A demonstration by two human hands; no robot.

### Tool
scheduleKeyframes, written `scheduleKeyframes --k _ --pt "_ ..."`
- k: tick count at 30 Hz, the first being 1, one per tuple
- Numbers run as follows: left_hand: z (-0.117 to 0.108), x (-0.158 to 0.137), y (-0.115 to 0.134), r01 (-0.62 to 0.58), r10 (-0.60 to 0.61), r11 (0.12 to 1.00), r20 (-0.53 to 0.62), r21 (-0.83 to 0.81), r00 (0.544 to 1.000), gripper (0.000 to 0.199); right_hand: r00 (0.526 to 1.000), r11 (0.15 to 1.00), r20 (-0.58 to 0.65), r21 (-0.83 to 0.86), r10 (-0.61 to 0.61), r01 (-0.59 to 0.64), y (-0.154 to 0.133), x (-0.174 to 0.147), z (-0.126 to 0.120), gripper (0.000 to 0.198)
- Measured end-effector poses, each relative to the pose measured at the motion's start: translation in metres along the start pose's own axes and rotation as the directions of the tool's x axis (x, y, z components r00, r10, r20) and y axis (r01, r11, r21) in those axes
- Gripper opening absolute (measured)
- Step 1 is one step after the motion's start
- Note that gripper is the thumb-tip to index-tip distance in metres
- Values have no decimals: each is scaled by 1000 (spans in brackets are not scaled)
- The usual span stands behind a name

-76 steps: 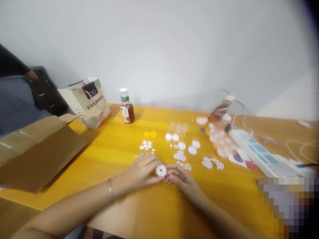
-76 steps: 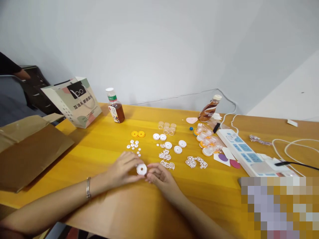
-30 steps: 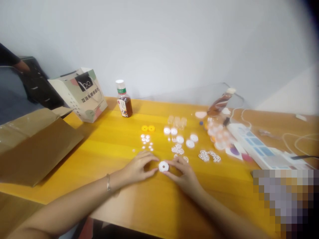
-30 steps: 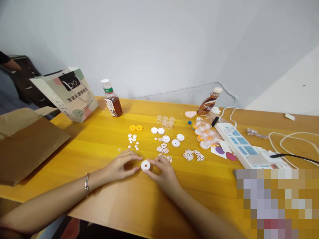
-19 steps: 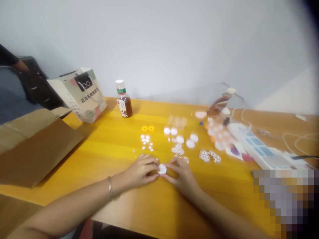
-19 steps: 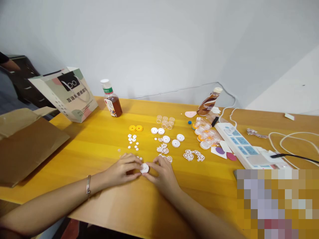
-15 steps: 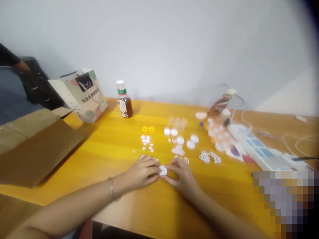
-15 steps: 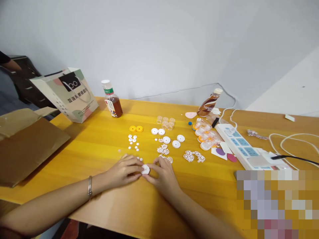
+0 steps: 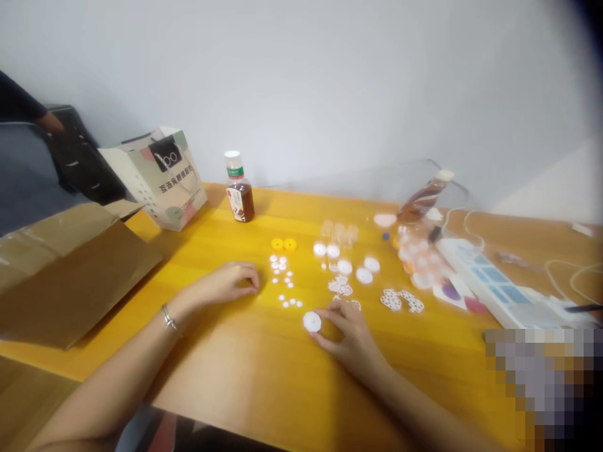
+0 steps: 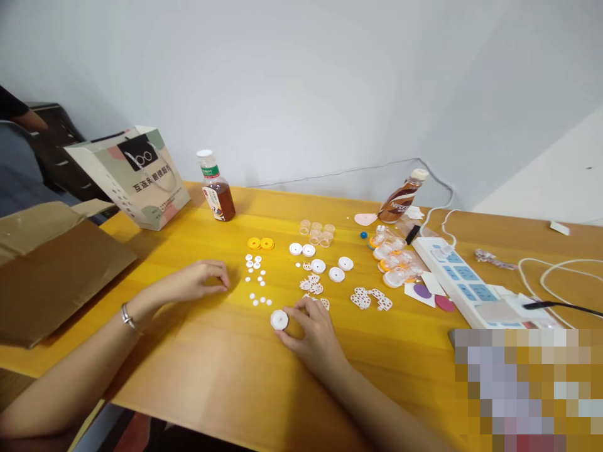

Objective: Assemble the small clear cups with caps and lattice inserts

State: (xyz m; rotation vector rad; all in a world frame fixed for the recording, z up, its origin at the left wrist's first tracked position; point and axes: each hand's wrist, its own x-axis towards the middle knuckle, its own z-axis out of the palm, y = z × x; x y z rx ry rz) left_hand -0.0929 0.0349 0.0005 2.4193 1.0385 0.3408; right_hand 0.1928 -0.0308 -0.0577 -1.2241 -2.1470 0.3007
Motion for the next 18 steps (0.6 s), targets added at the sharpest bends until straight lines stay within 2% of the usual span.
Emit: scheduleKeyframes --k 2,6,14,18 --pt "-1 -2 -5 7 -7 1000 58 -5 998 10 1000 1000 -7 14 7 -7 0 0 -1 28" --pt "6 0 1 4 -5 1000 74 14 997 7 1000 999 -19 36 11 -11 -1 1 -2 31" --pt "10 0 5 21 -26 998 72 63 997 12 999 997 -35 74 14 -12 -3 4 -9 18" --pt "15 3 14 5 -6 999 18 45 1000 13 998 994 -47 104 39 -34 -6 6 -11 8"
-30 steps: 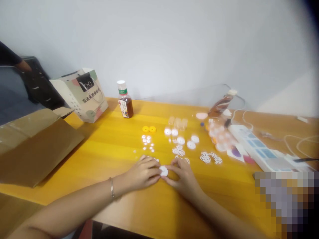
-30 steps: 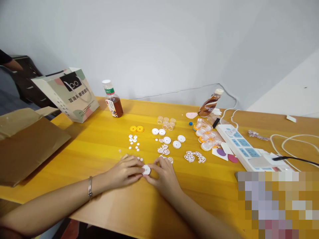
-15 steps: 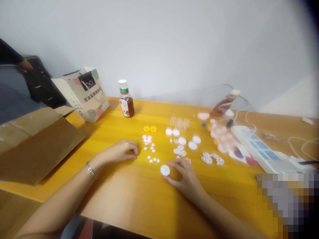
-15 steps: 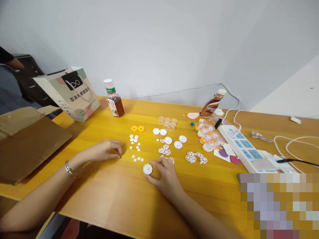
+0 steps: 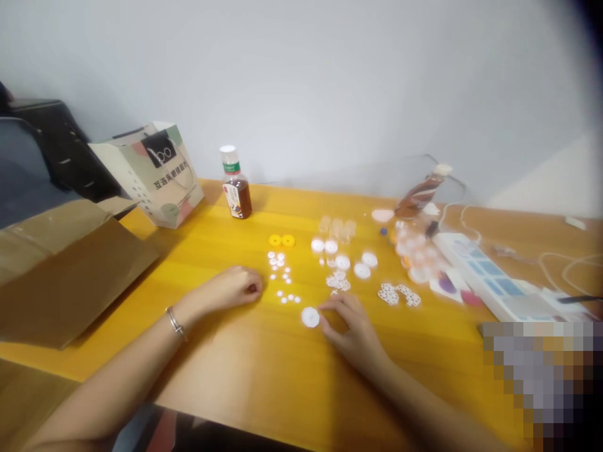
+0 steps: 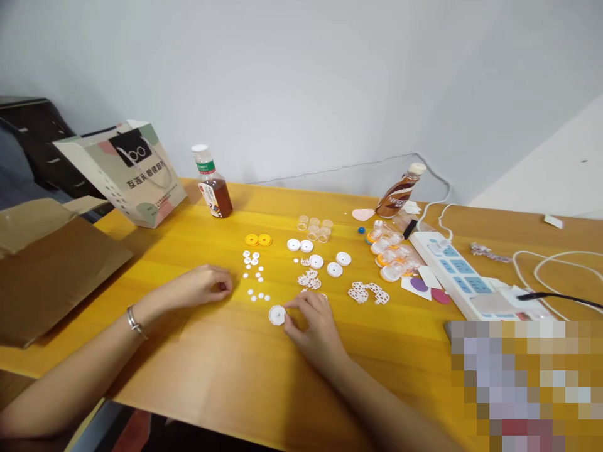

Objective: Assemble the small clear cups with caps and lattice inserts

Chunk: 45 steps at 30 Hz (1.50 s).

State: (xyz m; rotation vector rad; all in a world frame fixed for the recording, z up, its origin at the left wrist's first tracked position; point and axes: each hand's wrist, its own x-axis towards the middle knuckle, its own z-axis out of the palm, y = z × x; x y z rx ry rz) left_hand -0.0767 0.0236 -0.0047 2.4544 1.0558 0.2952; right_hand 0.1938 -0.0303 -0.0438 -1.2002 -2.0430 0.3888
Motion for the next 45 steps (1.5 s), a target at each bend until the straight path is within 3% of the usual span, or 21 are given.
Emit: scheduleKeyframes --k 3,7,11,17,21,25,30,37,41,45 --pt "16 6 21 -10 -6 975 -72 -223 997 14 1000 997 -16 81 20 -19 -6 0 1 6" --pt "44 16 51 -26 -98 864 -218 -503 971 18 998 968 22 241 66 -69 -15 -1 3 7" --pt "58 20 64 -4 -157 812 -225 -584 962 19 986 940 44 298 161 -167 -20 -3 5 7" --pt "65 20 67 -6 -140 793 -192 -609 971 15 971 896 94 372 222 -241 -19 -4 6 8" --pt "64 20 66 -51 -91 855 -246 -517 965 17 950 853 152 419 273 -312 -19 -3 5 12" --pt "61 18 63 -197 131 968 -356 -158 925 18 935 842 191 408 299 -353 -17 -1 2 17" --pt "62 16 60 -245 256 966 -372 77 892 17 931 849 206 387 302 -360 -16 -1 2 17" --pt "63 16 60 -261 286 958 -359 117 889 16 943 881 195 346 268 -322 -14 -1 2 16" --pt "66 19 56 -264 252 964 -372 19 893 14 986 962 75 223 146 -159 -9 -3 0 7" --pt "70 22 50 -247 225 969 -343 -22 912 14 1000 992 23 127 -9 6 -5 -4 2 20"
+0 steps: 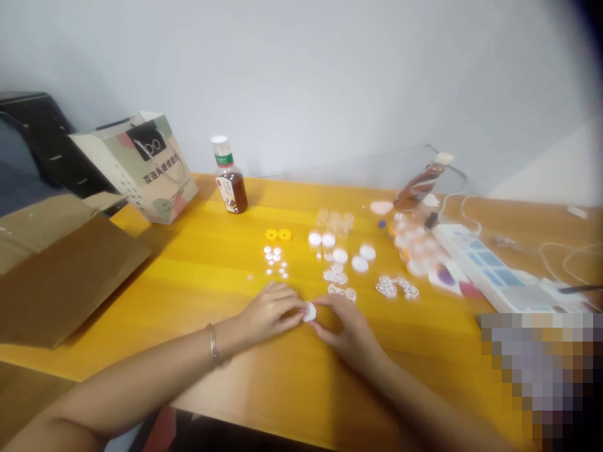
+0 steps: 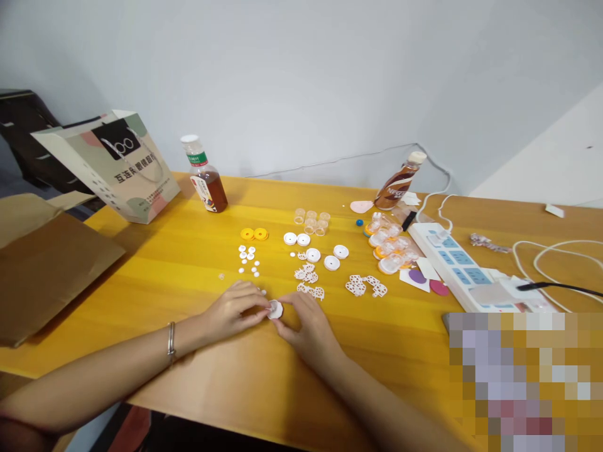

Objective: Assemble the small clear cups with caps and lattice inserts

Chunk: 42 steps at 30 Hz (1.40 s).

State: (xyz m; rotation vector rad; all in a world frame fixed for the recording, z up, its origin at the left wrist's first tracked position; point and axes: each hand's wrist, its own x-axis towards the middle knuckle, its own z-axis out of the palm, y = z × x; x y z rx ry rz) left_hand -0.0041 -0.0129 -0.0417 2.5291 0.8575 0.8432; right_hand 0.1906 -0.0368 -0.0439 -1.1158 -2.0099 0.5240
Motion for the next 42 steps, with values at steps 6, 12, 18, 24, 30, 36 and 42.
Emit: scheduleKeyframes --k 6,12,18,24,30,36,42 --pt "4 2 -2 33 -32 999 55 -11 998 15 997 998 59 -21 -54 55 2 -1 7 24" --pt "6 2 -4 66 -67 998 58 4 996 16 997 999 66 -12 -40 41 4 -2 9 21" --pt "6 2 -5 77 -77 997 72 12 994 18 998 1000 68 -22 -19 21 4 -3 9 20" --pt "5 4 -2 89 -91 996 78 25 993 18 998 995 46 -95 -32 36 9 -5 10 19" --pt "-1 -5 1 40 -42 997 22 63 999 20 996 986 25 -143 -81 83 12 -5 9 17" --pt "-2 -15 -1 -40 30 985 64 168 998 25 982 963 6 -195 -187 185 13 -5 10 14" --pt "-4 -16 -1 -98 73 964 105 248 992 27 974 947 13 -232 -228 224 12 -6 10 11"
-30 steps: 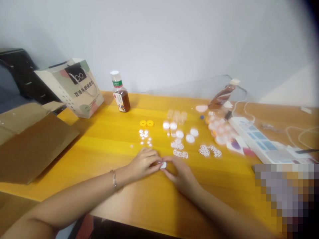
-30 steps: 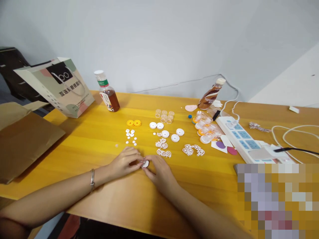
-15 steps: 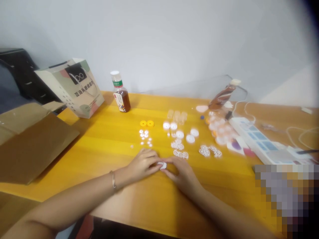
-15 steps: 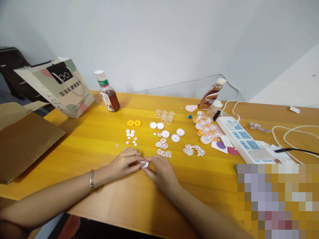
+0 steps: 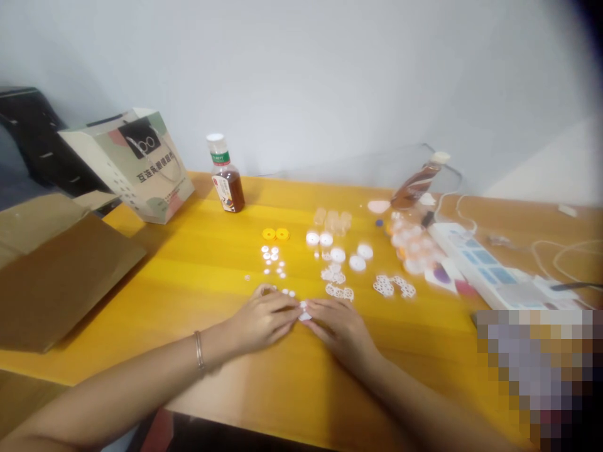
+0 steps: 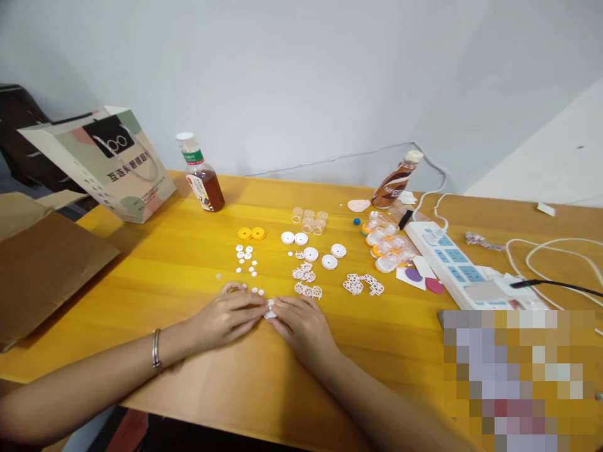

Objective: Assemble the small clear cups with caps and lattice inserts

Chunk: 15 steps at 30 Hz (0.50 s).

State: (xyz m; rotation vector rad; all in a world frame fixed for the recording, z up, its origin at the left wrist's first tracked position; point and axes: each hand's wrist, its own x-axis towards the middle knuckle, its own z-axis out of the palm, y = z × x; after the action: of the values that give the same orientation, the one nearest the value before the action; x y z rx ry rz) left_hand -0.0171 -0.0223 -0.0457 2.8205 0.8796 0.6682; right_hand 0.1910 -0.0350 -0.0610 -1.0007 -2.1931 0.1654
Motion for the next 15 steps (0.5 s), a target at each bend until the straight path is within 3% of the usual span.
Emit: scheduleKeyframes --k 10,15 --pt "-7 3 5 -123 111 979 82 160 990 26 997 993 16 -86 -78 79 -4 0 -4 11" --pt "-11 3 9 -212 182 948 142 237 973 26 969 950 151 -214 -198 227 -9 0 -9 27"
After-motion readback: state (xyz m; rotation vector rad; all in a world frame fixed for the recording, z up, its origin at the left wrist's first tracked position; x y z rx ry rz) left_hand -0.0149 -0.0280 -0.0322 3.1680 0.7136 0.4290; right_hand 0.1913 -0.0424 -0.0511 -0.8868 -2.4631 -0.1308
